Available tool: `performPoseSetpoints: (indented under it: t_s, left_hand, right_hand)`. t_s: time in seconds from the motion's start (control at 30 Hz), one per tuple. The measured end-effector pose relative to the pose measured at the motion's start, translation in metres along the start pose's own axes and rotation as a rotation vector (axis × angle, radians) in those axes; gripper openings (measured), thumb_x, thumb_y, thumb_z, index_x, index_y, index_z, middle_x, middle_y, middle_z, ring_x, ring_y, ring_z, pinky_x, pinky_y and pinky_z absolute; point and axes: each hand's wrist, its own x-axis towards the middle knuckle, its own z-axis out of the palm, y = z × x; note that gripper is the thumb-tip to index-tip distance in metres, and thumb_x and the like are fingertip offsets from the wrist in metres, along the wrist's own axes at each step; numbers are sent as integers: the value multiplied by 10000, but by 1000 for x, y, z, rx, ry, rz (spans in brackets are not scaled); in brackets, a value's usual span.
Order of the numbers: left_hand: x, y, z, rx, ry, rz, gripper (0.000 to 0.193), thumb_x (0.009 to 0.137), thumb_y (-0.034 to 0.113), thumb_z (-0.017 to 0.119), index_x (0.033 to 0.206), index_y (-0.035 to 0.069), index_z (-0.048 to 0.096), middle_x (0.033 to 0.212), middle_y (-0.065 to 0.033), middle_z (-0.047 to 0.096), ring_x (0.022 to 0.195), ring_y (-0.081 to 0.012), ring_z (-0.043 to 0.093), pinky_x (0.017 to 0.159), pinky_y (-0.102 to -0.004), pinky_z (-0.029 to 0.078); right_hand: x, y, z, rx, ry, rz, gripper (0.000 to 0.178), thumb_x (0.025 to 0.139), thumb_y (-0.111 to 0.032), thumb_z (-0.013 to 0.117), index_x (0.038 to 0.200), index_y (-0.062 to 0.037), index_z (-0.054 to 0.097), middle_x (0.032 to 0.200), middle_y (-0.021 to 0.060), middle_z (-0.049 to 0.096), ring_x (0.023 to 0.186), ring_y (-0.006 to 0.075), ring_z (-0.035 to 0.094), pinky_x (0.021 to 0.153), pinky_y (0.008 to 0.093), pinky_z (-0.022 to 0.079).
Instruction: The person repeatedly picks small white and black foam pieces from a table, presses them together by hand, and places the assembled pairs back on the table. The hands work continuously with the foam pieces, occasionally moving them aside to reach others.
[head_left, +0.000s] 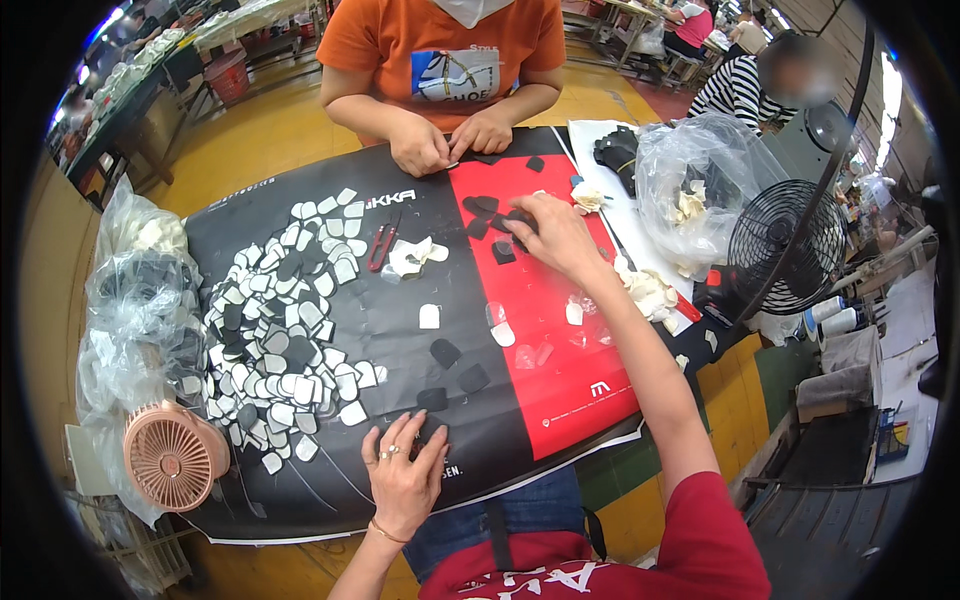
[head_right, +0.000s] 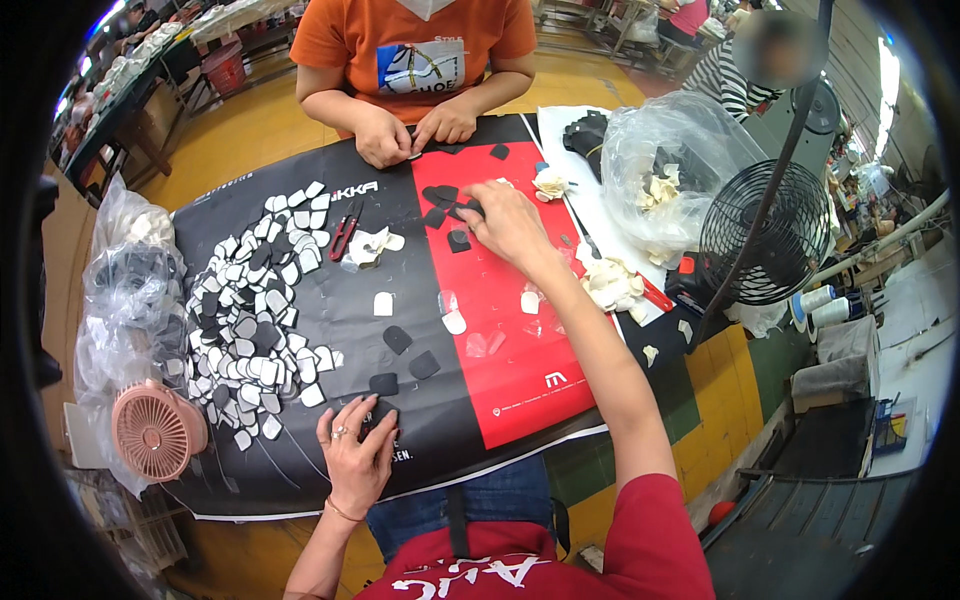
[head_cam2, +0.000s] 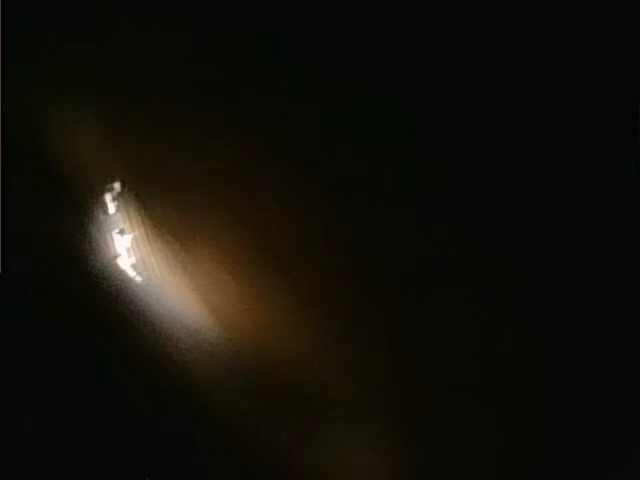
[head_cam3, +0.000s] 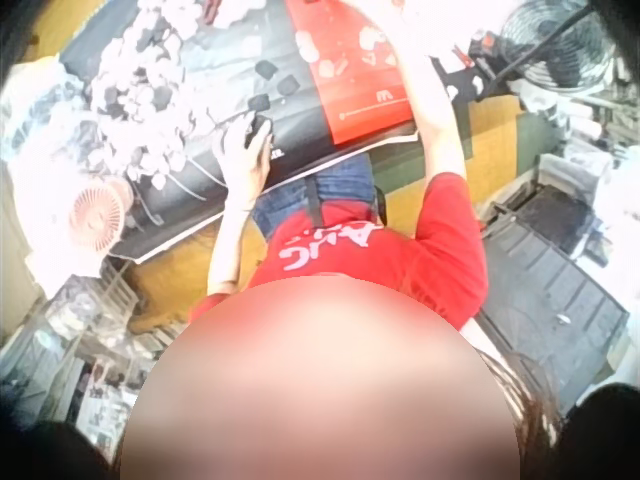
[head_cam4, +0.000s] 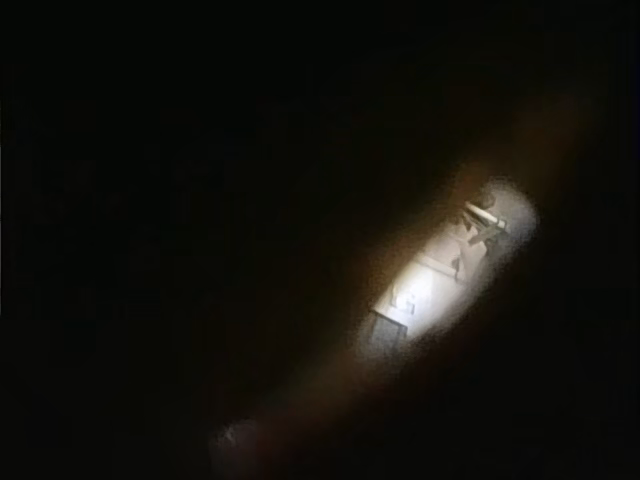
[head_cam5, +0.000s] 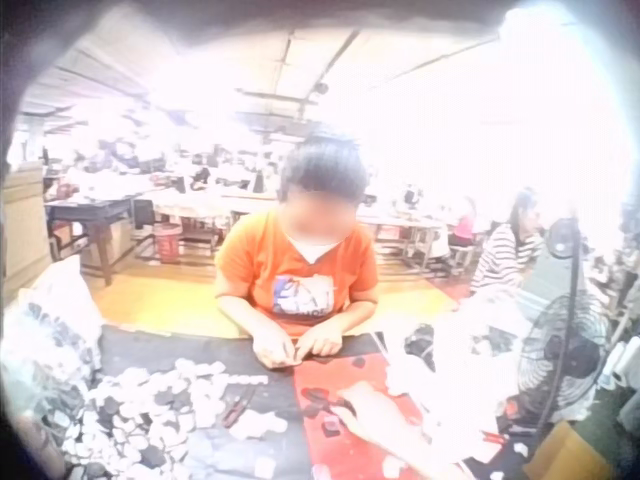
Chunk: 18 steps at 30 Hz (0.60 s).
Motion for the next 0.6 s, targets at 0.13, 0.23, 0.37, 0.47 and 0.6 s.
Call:
performPoseSetpoints:
  t_s: [0.13,0.23,0.37,0.47,0.6]
  left_hand:
    - [12,-11,-5,-151,-119,86,316,801,116,749,1103,211,757,1376,-107,590,1291,-298,535,1084,-450,339]
    - [18,-11,-10,-210,-149,79,319,789,72,717,1073,210,760,1376,-111,587,1307,-302,529,1064,-445,353]
    - [19,-8,-9,-219,-116,44,266,781,76,718,1019,188,763,1366,-120,597,1295,-316,543,1070,-448,357]
    - [18,-8,-6,-244,-77,14,227,780,76,717,988,158,759,1359,-126,603,1286,-329,552,1072,-455,364]
    - [14,-8,-2,-256,-13,-20,226,796,77,721,1017,119,744,1353,-132,606,1277,-325,559,1072,-457,369]
  right_hand:
    - [35,1,34,-36,22,-58,358,918,-232,718,1232,-69,665,1117,161,665,1137,333,621,975,435,490]
    - [55,5,45,63,-92,200,412,878,-263,772,1227,-69,672,1129,158,686,1122,314,644,956,427,502]
    - [65,9,38,92,-188,261,461,755,-289,876,1117,-49,721,1057,154,734,1027,311,697,860,430,538]
    - [60,7,28,71,-178,274,430,729,-310,890,1038,-49,747,971,146,746,975,308,715,832,429,543]
    - [50,-2,19,100,-76,304,381,752,-338,868,998,-71,751,885,140,752,887,307,729,796,431,547]
